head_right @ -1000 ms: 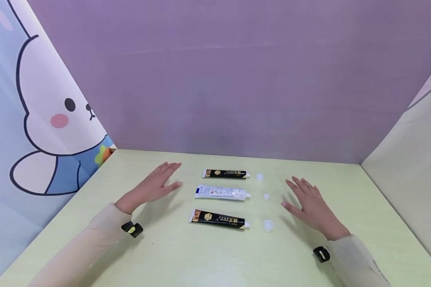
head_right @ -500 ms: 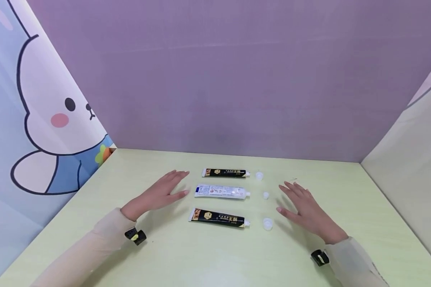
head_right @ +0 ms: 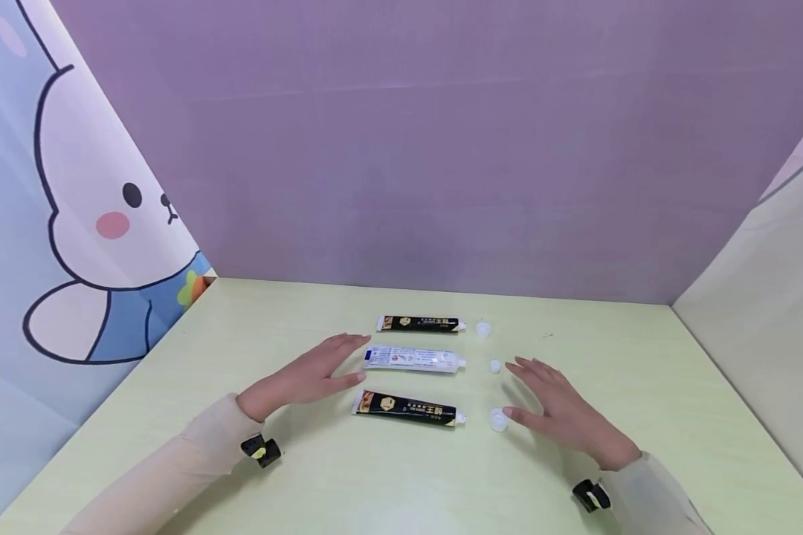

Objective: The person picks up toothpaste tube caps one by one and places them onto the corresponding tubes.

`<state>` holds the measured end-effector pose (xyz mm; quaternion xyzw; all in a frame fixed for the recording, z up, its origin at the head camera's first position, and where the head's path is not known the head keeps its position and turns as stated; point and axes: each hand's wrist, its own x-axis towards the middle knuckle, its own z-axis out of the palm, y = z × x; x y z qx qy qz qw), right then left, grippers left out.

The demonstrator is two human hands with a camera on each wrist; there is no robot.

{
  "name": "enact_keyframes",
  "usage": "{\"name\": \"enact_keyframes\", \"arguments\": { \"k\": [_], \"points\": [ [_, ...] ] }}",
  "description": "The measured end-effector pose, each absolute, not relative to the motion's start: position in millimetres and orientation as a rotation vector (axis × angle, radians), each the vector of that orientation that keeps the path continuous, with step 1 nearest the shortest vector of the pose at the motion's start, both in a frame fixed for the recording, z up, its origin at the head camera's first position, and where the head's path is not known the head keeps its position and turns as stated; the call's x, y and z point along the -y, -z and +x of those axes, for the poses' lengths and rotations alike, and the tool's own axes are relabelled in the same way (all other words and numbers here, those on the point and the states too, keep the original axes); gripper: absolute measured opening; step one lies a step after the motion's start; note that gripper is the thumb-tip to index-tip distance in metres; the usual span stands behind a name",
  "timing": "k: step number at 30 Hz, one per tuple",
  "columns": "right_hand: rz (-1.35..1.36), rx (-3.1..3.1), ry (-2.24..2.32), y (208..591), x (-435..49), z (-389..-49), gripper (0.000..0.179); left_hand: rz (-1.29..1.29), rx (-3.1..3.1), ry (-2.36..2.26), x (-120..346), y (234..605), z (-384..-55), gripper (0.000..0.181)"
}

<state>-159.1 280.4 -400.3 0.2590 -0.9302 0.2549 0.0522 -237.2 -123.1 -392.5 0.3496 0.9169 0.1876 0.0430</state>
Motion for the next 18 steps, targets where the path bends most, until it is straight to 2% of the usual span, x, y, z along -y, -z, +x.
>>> {"name": "enact_keyframes", "arguments": {
  "k": [18],
  "points": [
    [0.825,2.942,-1.091,395,-269,-148,0.063,1.106,-2.688,-0.62,110,396,-228,0.071]
  ]
}}
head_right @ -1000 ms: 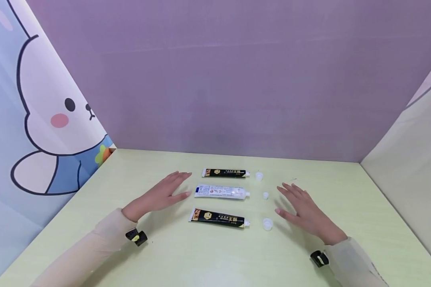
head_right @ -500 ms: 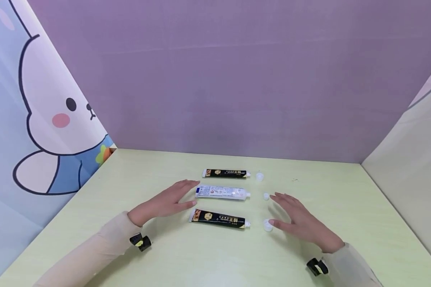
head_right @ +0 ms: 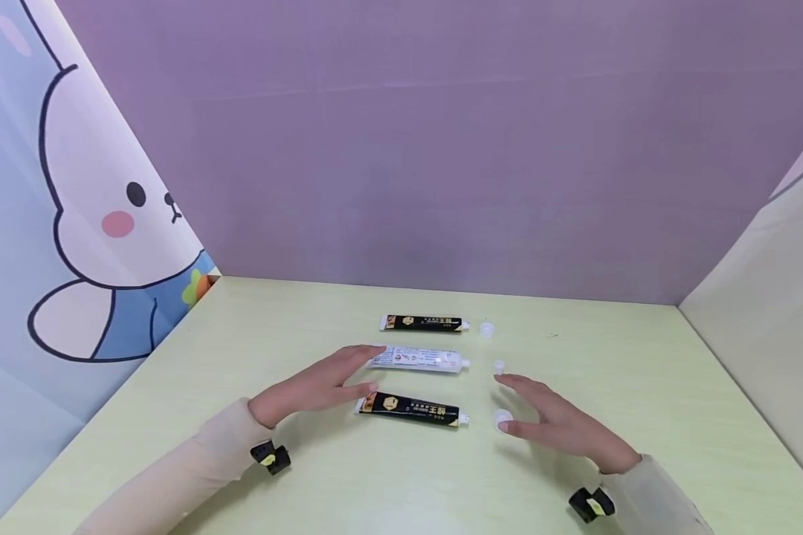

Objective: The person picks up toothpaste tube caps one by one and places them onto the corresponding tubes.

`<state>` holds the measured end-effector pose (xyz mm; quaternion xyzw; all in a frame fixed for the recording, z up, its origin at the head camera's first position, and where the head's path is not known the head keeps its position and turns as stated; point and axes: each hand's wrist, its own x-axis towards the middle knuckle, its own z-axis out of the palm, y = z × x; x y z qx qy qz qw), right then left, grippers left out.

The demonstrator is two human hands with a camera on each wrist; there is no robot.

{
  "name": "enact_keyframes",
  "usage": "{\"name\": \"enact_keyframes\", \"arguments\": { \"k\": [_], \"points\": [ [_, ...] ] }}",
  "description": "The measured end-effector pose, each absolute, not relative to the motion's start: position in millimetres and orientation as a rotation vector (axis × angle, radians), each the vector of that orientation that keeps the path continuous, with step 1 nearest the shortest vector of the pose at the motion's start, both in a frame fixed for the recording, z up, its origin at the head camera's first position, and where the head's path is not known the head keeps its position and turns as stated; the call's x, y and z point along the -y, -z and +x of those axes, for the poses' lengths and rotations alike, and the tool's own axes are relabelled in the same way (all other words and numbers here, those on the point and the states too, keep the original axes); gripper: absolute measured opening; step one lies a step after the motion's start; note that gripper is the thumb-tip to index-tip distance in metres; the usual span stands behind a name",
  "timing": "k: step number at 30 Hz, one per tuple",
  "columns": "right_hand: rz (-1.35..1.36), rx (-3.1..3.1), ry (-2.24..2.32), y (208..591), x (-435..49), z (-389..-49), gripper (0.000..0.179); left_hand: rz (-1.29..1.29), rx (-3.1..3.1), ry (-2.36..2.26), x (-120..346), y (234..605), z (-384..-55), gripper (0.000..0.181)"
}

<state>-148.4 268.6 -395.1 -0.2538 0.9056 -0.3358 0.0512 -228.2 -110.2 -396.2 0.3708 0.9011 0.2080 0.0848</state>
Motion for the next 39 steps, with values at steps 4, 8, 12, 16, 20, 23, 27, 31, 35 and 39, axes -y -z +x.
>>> {"name": "enact_keyframes", "arguments": {
  "k": [4,8,12,16,20,23,27,31,35,39],
  "points": [
    [-0.693,-2.659,1.077,397,-271,-149,0.065,1.119,-2.649,-0.655,106,398,-228,0.07],
    [-0.64,-2.593,1.116,399,-274,-151,0.066,1.118,-2.613,-0.679,102,399,-227,0.069],
    [-0.642,-2.553,1.146,402,-277,-153,0.067,1.116,-2.602,-0.684,98,401,-227,0.069],
    [-0.686,-2.512,1.146,405,-281,-156,0.067,1.125,-2.584,-0.688,94,404,-227,0.07],
    [-0.695,-2.494,1.148,407,-284,-160,0.067,1.137,-2.551,-0.695,90,405,-227,0.072],
    [-0.694,-2.507,1.151,410,-285,-163,0.065,1.16,-2.525,-0.707,87,405,-227,0.074],
    [-0.703,-2.46,1.211,416,-287,-165,0.064,1.174,-2.496,-0.706,83,405,-225,0.077],
    [-0.669,-2.347,1.311,420,-289,-167,0.068,1.173,-2.479,-0.705,80,407,-226,0.077],
    [-0.678,-2.277,1.358,422,-289,-169,0.069,1.176,-2.459,-0.721,76,409,-229,0.076],
    [-0.647,-2.299,1.363,422,-286,-170,0.069,1.181,-2.431,-0.739,74,410,-231,0.073]
  ]
}}
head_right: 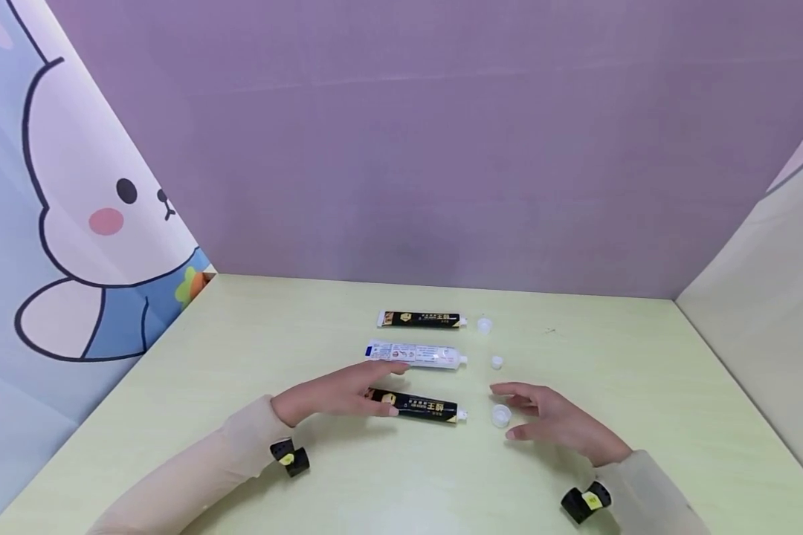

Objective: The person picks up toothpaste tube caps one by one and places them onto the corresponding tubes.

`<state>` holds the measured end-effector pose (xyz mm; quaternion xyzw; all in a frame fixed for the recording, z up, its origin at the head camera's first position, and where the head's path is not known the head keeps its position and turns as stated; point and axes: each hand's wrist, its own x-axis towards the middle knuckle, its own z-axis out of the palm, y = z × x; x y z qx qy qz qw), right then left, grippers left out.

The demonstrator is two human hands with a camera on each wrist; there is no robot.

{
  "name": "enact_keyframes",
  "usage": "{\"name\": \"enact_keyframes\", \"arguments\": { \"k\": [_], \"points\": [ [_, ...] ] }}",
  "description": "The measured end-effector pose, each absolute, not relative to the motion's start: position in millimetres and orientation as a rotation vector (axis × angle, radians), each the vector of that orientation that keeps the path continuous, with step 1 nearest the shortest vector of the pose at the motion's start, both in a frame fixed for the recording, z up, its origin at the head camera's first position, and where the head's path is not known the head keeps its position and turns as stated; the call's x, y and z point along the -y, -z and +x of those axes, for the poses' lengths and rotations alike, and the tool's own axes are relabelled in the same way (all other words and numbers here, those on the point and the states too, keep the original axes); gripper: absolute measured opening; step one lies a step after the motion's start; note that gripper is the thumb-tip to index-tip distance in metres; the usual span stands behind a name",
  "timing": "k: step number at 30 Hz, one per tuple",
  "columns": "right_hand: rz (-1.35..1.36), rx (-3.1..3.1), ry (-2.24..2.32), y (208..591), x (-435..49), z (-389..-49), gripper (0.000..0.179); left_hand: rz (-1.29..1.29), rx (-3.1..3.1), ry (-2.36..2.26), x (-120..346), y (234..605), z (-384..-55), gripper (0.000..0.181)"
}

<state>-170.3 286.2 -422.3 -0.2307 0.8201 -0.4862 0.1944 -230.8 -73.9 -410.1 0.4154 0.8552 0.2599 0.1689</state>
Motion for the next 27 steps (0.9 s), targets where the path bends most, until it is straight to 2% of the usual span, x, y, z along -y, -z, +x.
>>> {"name": "enact_keyframes", "arguments": {
  "k": [5,11,16,27],
  "points": [
    [-0.616,-2.344,1.363,424,-282,-173,0.067,1.138,-2.369,-0.802,71,412,-234,0.07],
    [-0.657,-2.343,1.385,427,-281,-177,0.058,1.118,-2.319,-0.839,66,415,-233,0.067],
    [-0.578,-2.379,1.347,427,-279,-179,0.052,1.137,-2.311,-0.832,59,417,-233,0.063],
    [-0.499,-2.38,1.374,431,-277,-180,0.049,1.098,-2.388,-0.808,54,418,-233,0.055]
  ]
}}
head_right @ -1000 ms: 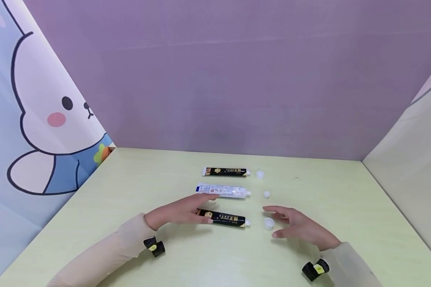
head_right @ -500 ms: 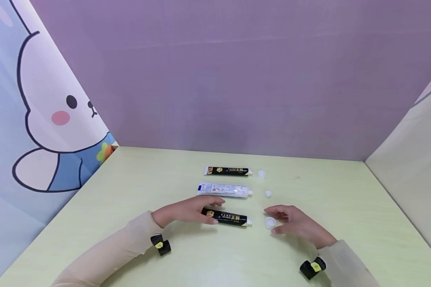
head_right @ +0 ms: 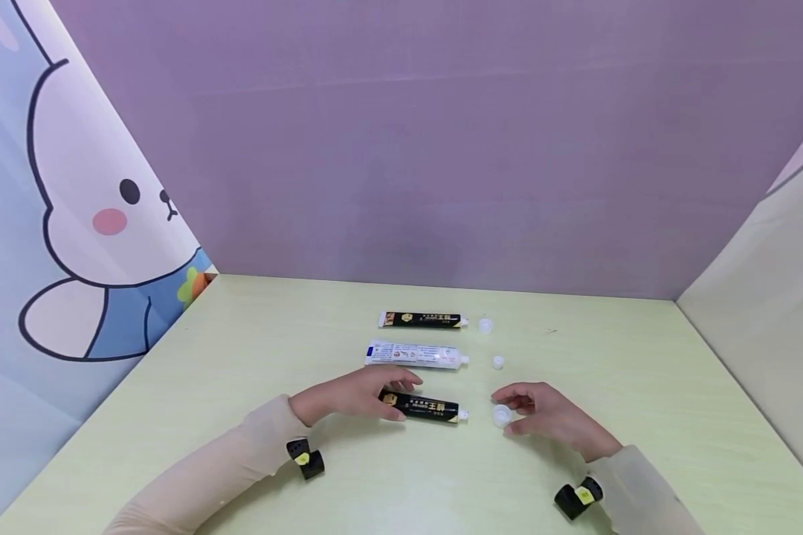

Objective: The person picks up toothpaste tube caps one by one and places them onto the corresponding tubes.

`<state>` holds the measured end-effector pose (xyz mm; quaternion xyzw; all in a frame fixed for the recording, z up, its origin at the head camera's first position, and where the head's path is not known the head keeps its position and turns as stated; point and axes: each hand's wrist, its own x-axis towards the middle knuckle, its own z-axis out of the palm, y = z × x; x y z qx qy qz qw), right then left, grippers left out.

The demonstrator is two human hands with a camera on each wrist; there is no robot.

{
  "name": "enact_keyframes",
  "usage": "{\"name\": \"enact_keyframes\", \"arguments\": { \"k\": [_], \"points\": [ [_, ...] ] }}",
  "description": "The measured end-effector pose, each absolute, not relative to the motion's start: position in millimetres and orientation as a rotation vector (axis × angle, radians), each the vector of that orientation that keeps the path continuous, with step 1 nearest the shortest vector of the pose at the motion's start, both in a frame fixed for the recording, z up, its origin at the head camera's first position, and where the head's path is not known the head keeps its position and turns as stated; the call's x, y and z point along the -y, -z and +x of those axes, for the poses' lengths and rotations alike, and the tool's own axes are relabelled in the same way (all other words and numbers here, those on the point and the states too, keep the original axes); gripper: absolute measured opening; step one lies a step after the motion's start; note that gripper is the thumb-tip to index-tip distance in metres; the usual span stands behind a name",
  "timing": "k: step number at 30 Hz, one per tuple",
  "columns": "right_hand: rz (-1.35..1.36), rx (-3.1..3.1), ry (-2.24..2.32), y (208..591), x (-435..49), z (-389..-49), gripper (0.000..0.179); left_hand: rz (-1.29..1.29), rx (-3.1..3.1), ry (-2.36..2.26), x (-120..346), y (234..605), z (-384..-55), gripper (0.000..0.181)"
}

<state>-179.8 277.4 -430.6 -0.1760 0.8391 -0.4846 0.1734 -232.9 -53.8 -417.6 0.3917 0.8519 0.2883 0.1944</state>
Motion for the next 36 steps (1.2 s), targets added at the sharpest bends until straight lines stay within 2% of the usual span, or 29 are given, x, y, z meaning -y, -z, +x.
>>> {"name": "enact_keyframes", "arguments": {
  "k": [9,36],
  "points": [
    [-0.578,-2.338,1.447,432.3,-275.8,-179.0,0.041,0.948,-2.356,-0.921,51.1,418.5,-230.9,0.047],
    [-0.511,-2.354,1.419,429.9,-274.6,-179.2,0.034,0.915,-2.347,-0.941,45.4,416.7,-233.8,0.046]
  ]
}}
